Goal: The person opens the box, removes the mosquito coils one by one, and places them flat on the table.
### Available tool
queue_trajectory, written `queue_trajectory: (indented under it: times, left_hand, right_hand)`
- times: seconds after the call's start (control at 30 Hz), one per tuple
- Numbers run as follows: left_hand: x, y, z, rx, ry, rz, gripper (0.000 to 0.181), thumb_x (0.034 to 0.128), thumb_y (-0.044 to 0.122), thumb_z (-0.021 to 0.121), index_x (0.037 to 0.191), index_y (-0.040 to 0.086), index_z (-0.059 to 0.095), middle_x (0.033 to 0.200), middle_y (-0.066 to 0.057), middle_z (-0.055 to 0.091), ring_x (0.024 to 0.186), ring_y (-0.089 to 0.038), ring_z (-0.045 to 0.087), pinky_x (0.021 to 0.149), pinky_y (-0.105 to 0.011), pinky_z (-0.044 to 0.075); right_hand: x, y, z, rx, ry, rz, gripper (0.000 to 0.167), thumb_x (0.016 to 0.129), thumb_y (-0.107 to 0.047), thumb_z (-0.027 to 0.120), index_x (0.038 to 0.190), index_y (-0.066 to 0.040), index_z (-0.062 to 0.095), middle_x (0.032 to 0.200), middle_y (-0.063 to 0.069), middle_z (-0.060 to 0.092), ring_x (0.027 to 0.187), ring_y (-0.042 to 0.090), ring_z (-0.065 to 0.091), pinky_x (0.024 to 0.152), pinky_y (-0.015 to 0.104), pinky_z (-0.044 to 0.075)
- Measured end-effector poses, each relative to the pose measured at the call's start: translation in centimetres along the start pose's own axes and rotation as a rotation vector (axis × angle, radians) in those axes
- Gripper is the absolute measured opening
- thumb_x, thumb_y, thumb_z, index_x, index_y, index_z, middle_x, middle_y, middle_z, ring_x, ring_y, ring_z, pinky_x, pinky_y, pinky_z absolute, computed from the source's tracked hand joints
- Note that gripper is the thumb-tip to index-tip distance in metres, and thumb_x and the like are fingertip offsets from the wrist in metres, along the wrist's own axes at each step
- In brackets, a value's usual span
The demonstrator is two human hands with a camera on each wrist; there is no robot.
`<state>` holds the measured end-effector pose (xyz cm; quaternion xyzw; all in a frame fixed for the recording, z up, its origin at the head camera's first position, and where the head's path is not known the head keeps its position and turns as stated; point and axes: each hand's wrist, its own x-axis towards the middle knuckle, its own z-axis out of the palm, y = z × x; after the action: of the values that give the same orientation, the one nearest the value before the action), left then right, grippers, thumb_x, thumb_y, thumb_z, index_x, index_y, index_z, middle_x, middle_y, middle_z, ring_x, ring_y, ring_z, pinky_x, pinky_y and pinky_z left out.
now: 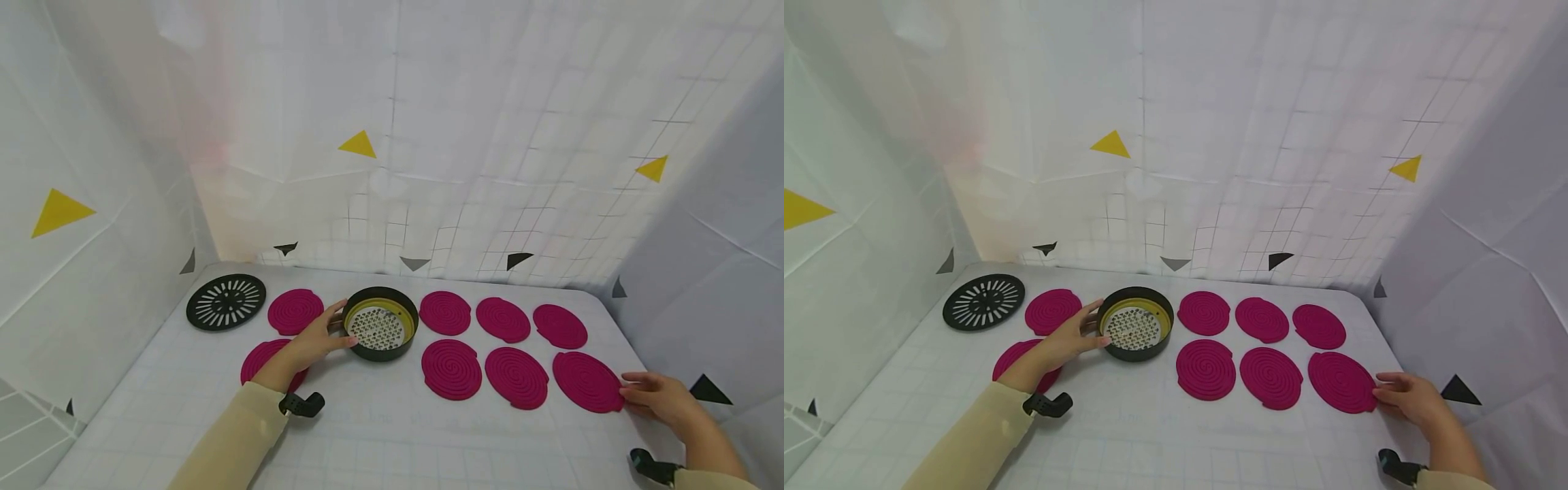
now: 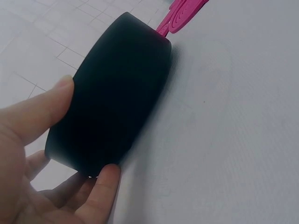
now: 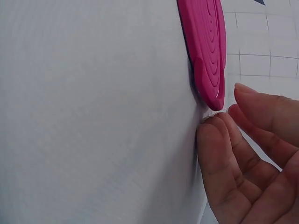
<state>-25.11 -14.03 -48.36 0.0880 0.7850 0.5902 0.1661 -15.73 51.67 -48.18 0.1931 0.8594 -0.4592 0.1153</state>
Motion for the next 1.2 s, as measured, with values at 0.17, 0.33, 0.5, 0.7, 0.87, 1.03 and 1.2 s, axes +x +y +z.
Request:
queue_trajectory:
  times: [0.17, 0.33, 0.5, 0.7, 0.87, 1.03, 1.2]
  left_hand:
    - [0.0, 0.1, 0.0, 0.000, 0.003, 0.001, 0.095, 0.0856, 0.024, 0.082, 0.159, 0.029, 0.023, 0.160, -0.016, 0.031, 0.148, -0.037, 0.026, 0.109, -0.064, 0.033]
    - [0.0, 0.1, 0.1, 0.005, 0.006, 0.001, 0.094, 0.0860, 0.024, 0.081, 0.159, 0.029, 0.023, 0.160, -0.016, 0.032, 0.148, -0.037, 0.026, 0.110, -0.063, 0.033]
    - [-0.1, 0.2, 0.1, 0.018, 0.004, 0.002, 0.092, 0.0871, 0.024, 0.080, 0.159, 0.029, 0.023, 0.160, -0.016, 0.032, 0.148, -0.036, 0.027, 0.109, -0.064, 0.034]
    - [0.0, 0.0, 0.0, 0.009, 0.014, -0.001, 0.093, 0.0869, 0.025, 0.081, 0.159, 0.030, 0.023, 0.160, -0.017, 0.032, 0.148, -0.036, 0.027, 0.108, -0.065, 0.034]
    - [-0.3, 0.1, -0.1, 0.012, 0.019, 0.009, 0.092, 0.0875, 0.027, 0.080, 0.159, 0.029, 0.023, 0.159, -0.016, 0.033, 0.148, -0.037, 0.028, 0.108, -0.065, 0.034]
    - [-0.5, -0.1, -0.1, 0.039, 0.041, 0.022, 0.089, 0.0879, 0.030, 0.079, 0.159, 0.027, 0.025, 0.158, -0.015, 0.036, 0.146, -0.037, 0.032, 0.109, -0.061, 0.036]
    - [-0.9, -0.3, -0.1, 0.047, 0.070, 0.036, 0.083, 0.0895, 0.027, 0.078, 0.157, 0.024, 0.030, 0.155, -0.015, 0.041, 0.142, -0.036, 0.040, 0.109, -0.054, 0.040]
  right_hand:
    - [-0.3, -0.2, -0.3, -0.040, 0.018, -0.019, 0.070, 0.091, -0.016, 0.075, 0.138, 0.019, 0.037, 0.101, 0.016, 0.069, 0.083, 0.014, 0.068, 0.073, 0.034, 0.060]
    - [-1.0, -0.9, -0.3, -0.075, 0.060, -0.068, 0.064, 0.099, -0.026, 0.064, 0.138, 0.018, 0.039, 0.108, 0.021, 0.067, 0.084, 0.013, 0.068, 0.073, 0.033, 0.060]
    - [-2.0, -1.9, 0.2, -0.071, 0.099, -0.105, 0.072, 0.101, -0.040, 0.059, 0.140, 0.017, 0.039, 0.114, 0.026, 0.065, 0.083, 0.009, 0.067, 0.073, 0.031, 0.060]
    - [-2.9, -3.0, 1.2, -0.080, 0.129, -0.173, 0.072, 0.101, -0.042, 0.057, 0.139, 0.016, 0.041, 0.116, 0.028, 0.063, 0.080, 0.001, 0.064, 0.072, 0.029, 0.060]
    - [-3.5, -4.1, 2.1, -0.091, 0.168, -0.221, 0.070, 0.102, -0.043, 0.055, 0.138, 0.015, 0.043, 0.118, 0.030, 0.061, 0.078, -0.003, 0.063, 0.069, 0.025, 0.059]
    - [-4.4, -5.4, 3.1, -0.092, 0.191, -0.265, 0.068, 0.102, -0.044, 0.055, 0.138, 0.013, 0.045, 0.119, 0.031, 0.061, 0.078, -0.003, 0.065, 0.068, 0.021, 0.058]
    - [-5.3, -6.8, 4.1, -0.095, 0.212, -0.321, 0.063, 0.102, -0.041, 0.056, 0.136, 0.013, 0.048, 0.116, 0.032, 0.062, 0.077, -0.003, 0.064, 0.066, 0.018, 0.057]
